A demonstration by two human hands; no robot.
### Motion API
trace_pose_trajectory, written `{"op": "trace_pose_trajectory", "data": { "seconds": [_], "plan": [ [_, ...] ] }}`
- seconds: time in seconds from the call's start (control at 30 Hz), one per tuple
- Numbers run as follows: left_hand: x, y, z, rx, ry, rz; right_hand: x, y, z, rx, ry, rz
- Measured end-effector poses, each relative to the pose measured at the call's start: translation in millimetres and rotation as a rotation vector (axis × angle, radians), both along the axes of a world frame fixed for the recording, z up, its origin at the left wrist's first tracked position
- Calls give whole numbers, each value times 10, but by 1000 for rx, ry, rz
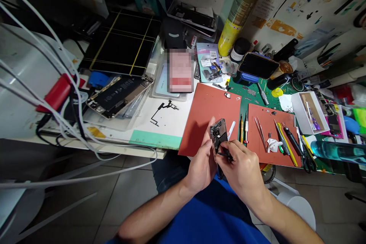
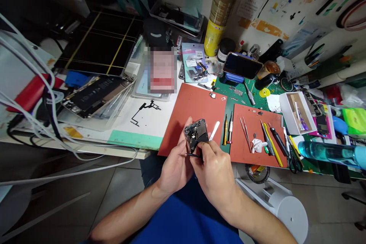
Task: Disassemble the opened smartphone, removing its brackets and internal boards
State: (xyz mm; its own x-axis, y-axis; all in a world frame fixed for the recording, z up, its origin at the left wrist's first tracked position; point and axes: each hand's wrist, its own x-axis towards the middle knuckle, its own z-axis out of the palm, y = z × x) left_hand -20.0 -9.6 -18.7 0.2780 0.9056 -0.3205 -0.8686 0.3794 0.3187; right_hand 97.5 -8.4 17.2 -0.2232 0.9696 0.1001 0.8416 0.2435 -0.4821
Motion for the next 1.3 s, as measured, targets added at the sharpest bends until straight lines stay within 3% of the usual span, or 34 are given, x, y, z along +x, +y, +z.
{"op": "trace_pose_trajectory", "data": {
  "seconds": [0.57,0.9,1.3],
  "plan": [
    [51,-27,58,-59,27,77,-47,37,37,13,103,-63],
    [-31,48,70,-102,-38,63,85,98,68,-277,366,-162],
    [-18,4,69,-64,-34,36,98,114,60,-404,494,-237]
  ]
}}
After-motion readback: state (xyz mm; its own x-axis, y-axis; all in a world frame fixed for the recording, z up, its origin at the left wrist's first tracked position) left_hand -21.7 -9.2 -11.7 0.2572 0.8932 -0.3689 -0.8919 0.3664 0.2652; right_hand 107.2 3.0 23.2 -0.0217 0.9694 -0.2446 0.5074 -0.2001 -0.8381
